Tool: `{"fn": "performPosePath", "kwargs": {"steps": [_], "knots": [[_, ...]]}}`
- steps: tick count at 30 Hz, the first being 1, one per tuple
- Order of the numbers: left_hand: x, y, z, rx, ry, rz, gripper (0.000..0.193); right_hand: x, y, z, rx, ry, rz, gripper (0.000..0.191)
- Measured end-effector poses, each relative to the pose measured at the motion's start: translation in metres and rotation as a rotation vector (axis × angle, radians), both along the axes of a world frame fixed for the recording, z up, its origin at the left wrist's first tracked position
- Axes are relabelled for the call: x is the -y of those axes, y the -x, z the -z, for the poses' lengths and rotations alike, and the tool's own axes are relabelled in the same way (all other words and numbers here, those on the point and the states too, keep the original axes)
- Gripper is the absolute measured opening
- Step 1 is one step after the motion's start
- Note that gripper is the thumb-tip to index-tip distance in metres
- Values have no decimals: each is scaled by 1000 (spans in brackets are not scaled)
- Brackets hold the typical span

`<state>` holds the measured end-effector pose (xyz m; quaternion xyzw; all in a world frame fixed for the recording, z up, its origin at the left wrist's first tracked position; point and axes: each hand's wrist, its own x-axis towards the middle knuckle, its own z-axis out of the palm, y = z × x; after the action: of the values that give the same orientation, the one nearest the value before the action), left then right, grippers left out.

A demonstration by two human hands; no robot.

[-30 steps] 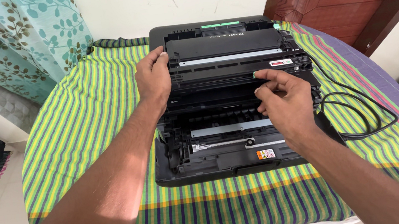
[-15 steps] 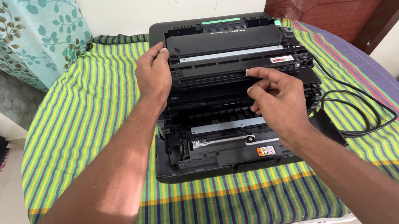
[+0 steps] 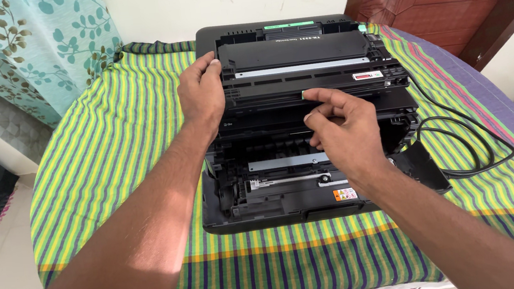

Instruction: The person opens the front cover of a laser printer, removes the toner cartridge and drum assembly, handles and turns the cartridge over, and works at separating the toner cartridge from the drum unit while the printer sits on a bed.

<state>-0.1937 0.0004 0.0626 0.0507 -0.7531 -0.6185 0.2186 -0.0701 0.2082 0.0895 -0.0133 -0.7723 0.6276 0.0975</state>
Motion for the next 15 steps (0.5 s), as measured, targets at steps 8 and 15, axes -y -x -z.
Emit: {"fn": "performPosePath", "kwargs": {"steps": [8, 15], "knots": [[-1, -2, -2, 5, 1, -1, 40, 14, -2, -1, -16, 17, -62, 42], [-1, -3, -4, 41, 22, 14, 42, 26, -12, -6, 41, -71, -97, 58]]}}
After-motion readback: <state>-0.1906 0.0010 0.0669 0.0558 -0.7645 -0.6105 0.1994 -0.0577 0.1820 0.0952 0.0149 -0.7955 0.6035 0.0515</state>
